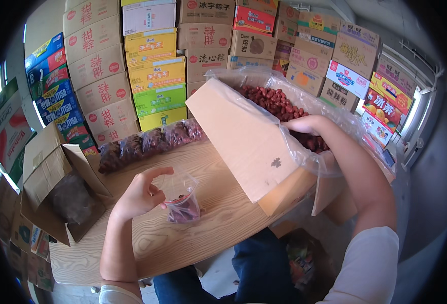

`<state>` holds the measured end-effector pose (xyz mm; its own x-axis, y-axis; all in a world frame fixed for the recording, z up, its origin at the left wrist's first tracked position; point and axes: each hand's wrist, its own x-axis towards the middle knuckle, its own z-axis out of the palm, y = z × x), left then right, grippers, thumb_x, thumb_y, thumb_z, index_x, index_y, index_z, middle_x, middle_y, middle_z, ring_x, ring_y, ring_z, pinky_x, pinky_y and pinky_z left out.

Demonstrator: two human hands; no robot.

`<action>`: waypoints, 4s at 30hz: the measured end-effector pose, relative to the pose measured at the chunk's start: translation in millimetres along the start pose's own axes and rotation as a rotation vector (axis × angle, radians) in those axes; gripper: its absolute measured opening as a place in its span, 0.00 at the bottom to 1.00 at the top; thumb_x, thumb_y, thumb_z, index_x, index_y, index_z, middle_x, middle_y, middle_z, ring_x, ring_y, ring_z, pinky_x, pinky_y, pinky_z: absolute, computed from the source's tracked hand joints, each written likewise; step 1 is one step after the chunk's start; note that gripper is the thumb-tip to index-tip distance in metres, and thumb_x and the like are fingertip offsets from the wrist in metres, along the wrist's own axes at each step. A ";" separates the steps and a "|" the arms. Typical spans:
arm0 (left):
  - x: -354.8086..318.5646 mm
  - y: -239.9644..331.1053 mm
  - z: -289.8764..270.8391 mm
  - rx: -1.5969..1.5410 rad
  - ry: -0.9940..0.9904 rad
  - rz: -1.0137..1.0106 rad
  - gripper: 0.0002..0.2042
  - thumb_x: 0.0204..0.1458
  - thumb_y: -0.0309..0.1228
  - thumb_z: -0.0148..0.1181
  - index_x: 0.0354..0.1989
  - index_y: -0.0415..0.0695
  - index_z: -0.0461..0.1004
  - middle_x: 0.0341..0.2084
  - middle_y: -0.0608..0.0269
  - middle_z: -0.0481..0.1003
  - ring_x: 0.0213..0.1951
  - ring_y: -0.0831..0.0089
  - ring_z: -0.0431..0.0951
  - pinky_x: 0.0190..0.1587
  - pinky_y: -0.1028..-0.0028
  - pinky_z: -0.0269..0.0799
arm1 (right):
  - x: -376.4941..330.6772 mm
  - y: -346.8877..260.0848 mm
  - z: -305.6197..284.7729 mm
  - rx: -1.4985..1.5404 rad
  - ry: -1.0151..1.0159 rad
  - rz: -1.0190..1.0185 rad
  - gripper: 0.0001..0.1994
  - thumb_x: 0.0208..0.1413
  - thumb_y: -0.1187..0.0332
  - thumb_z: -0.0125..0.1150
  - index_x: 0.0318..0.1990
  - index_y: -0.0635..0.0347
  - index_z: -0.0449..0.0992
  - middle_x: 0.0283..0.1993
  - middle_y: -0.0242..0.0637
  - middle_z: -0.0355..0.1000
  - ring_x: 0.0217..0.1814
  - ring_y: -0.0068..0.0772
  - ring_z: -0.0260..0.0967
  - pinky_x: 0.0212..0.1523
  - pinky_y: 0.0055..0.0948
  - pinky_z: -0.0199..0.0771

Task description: The person repeatedly scoops dried red dates from a large bag into small clear plastic bags, seals each bag, and places it on the table. The process is repeated multiple times in a consistent sequence.

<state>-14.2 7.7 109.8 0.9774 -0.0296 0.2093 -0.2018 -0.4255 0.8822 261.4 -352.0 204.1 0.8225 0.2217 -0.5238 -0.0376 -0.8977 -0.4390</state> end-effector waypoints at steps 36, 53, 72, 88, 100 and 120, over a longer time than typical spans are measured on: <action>-1.4 -0.9 -2.0 0.054 -0.008 0.031 0.26 0.40 0.12 0.48 0.54 0.28 0.68 0.47 0.47 0.75 0.25 0.71 0.82 0.26 0.78 0.74 | -4.0 13.4 -6.0 -0.404 -0.151 -0.422 0.37 0.42 0.72 0.72 0.63 0.64 0.61 0.62 0.44 0.66 0.62 0.31 0.60 0.62 0.32 0.62; -2.1 -1.8 -2.1 0.046 -0.016 0.022 0.25 0.40 0.12 0.49 0.54 0.27 0.67 0.48 0.44 0.74 0.25 0.70 0.82 0.27 0.77 0.75 | -18.3 12.7 -10.2 -0.568 -0.103 -0.314 0.33 0.46 0.70 0.69 0.62 0.63 0.64 0.60 0.46 0.69 0.60 0.32 0.63 0.61 0.33 0.63; -3.1 0.6 -3.1 0.063 -0.034 0.016 0.25 0.41 0.11 0.49 0.54 0.26 0.67 0.49 0.43 0.74 0.25 0.69 0.82 0.29 0.75 0.77 | -54.0 -25.0 34.5 -0.047 0.224 0.037 0.26 0.62 0.50 0.50 0.57 0.61 0.71 0.53 0.39 0.73 0.51 0.31 0.72 0.52 0.29 0.69; -1.0 -2.6 -2.3 0.042 -0.034 0.027 0.25 0.40 0.11 0.49 0.53 0.26 0.67 0.48 0.44 0.74 0.25 0.71 0.82 0.27 0.77 0.75 | -57.6 -26.6 33.9 -0.112 0.221 -0.011 0.24 0.64 0.54 0.46 0.59 0.62 0.69 0.56 0.40 0.72 0.52 0.30 0.70 0.55 0.29 0.68; -2.1 -1.5 -3.9 0.045 -0.019 0.016 0.26 0.40 0.11 0.49 0.54 0.27 0.67 0.48 0.44 0.74 0.25 0.70 0.82 0.27 0.77 0.75 | -50.3 -25.0 29.4 -0.414 0.178 -0.143 0.20 0.59 0.63 0.57 0.56 0.63 0.70 0.56 0.42 0.72 0.55 0.31 0.68 0.56 0.32 0.67; -1.6 -1.9 -3.1 0.074 -0.025 0.030 0.26 0.40 0.11 0.49 0.54 0.27 0.67 0.50 0.43 0.73 0.25 0.68 0.82 0.30 0.75 0.77 | -24.4 -4.6 16.8 -0.394 0.264 -0.419 0.17 0.64 0.63 0.47 0.57 0.60 0.70 0.52 0.37 0.73 0.51 0.30 0.69 0.54 0.29 0.68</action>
<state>-15.6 11.4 109.0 0.9724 -0.0653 0.2238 -0.2266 -0.4900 0.8418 232.0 -346.8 206.6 0.8362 0.5287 -0.1457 0.4887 -0.8389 -0.2396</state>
